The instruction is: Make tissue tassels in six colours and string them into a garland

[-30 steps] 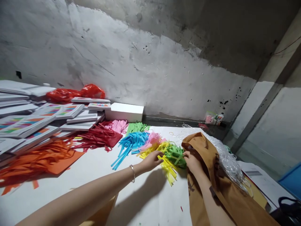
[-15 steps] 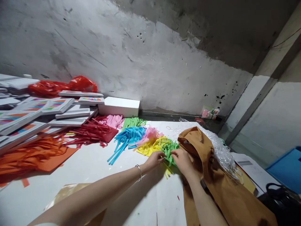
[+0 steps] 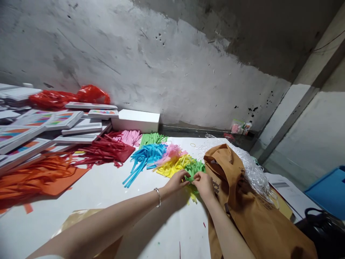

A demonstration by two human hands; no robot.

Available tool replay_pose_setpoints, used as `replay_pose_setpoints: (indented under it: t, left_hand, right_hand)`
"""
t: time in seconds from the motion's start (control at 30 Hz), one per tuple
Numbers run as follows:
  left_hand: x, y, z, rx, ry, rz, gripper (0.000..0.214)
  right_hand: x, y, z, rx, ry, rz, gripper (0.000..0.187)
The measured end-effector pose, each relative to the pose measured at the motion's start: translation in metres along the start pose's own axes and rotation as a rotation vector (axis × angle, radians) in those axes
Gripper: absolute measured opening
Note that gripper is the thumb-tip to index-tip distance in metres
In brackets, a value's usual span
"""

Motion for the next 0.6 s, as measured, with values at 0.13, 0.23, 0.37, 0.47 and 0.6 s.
replay_pose_setpoints:
  t: [0.13,0.23,0.37,0.47,0.6]
  left_hand:
    - [-0.001,0.002,0.0,0.018,0.035,-0.028,0.022]
    - [-0.004,-0.004,-0.002,0.013,0.043,-0.02,0.024]
    - [-0.007,-0.011,-0.006,0.008,0.024,-0.017,0.027]
    - [-0.005,-0.012,-0.009,-0.002,0.005,-0.017,0.027]
    - [-0.002,-0.012,-0.011,-0.015,-0.011,-0.013,0.028]
  right_hand:
    - [-0.001,0.001,0.003,0.001,0.072,0.019,0.022]
    - [0.003,-0.007,0.007,0.014,0.109,0.117,0.014]
    - [0.011,-0.022,0.009,0.066,0.125,0.294,0.024]
    - [0.012,-0.026,0.009,0.132,0.129,0.339,0.011]
    - [0.005,-0.021,0.011,0.23,0.137,0.297,0.032]
Point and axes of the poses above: each hand's wrist, its own x-axis away from the middle knuckle, its own z-axis out of the back of the hand, y = z × x, the point moved 7 cm from there along -x, towards the middle knuckle, and after that the axes turned 9 degrees about x, right-handed, at the moved point
